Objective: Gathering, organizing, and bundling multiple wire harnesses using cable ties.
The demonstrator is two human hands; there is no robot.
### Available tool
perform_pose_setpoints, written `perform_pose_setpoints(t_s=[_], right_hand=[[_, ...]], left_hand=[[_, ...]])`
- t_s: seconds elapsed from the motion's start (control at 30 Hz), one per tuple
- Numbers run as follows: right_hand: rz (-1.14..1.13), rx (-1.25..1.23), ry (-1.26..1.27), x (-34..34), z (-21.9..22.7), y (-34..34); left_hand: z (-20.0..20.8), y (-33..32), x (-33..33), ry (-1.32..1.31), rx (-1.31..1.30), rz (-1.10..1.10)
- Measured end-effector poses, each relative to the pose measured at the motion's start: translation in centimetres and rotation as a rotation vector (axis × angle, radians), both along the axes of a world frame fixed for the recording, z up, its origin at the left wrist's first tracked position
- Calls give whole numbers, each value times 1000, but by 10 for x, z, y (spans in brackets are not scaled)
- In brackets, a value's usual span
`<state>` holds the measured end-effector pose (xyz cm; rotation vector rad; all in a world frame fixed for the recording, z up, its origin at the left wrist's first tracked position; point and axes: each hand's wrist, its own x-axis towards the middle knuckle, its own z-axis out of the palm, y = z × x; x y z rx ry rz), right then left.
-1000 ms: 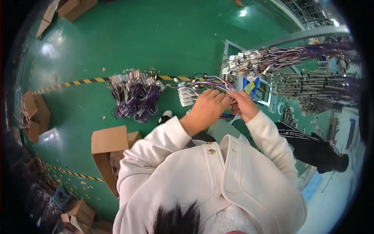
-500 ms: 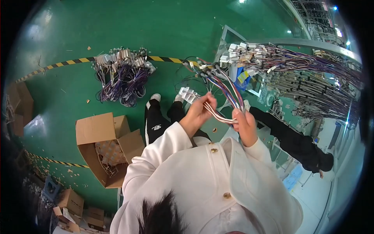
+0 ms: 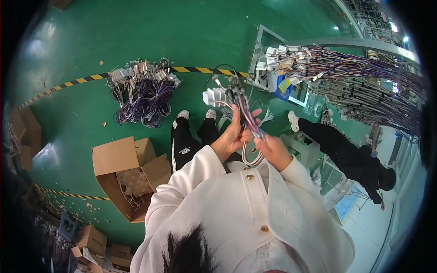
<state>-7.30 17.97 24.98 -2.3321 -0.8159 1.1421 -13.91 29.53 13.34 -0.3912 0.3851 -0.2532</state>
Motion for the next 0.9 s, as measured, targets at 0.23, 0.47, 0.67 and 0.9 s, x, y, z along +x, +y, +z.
perform_pose_setpoints(t_s=[0.23, 0.47, 0.67, 0.9], right_hand=[[38, -9, 14, -10, -19, -5], [-23, 99, 58, -15, -25, 22], [-170, 545, 801, 1, -29, 6], [-173, 357, 242, 68, -49, -80]], left_hand=[[-8, -1, 3, 78, 416, 6], [15, 43, 5, -63, -178, 383], [56, 112, 0, -110, 125, 333], [140, 250, -20, -65, 796, 358]])
